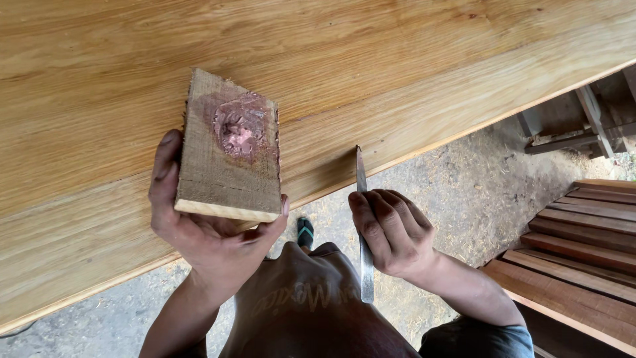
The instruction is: The person sharpens a chisel on a sanding block, then uses it to scrape a pink filler from a small wooden block and apply it into small holes on a wooden cabinet surface. The person repeatedly scrapes and fills the holes along the cabinet edge.
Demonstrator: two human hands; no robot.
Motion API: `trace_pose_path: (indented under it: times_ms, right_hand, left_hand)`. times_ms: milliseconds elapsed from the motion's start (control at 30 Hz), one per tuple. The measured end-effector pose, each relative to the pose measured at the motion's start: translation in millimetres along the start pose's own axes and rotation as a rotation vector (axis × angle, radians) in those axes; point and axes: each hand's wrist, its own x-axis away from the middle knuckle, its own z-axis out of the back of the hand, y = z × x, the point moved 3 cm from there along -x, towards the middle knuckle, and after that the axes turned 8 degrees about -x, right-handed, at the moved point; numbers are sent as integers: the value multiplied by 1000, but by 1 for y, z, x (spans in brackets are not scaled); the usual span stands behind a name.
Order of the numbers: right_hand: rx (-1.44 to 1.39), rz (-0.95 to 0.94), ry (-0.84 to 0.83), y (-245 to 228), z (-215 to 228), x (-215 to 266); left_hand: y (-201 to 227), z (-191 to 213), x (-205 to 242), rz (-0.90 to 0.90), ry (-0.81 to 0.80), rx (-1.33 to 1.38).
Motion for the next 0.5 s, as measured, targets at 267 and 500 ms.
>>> trace_pose_path:
  times_ms: [267, 500]
  right_hand:
    - [18, 9, 42, 3, -8, 14]
    - [-36, 11, 119, 14, -22, 13]
  left_hand:
    - [2, 2, -1, 9, -16, -22]
    - [0, 1, 4, 2, -19, -31]
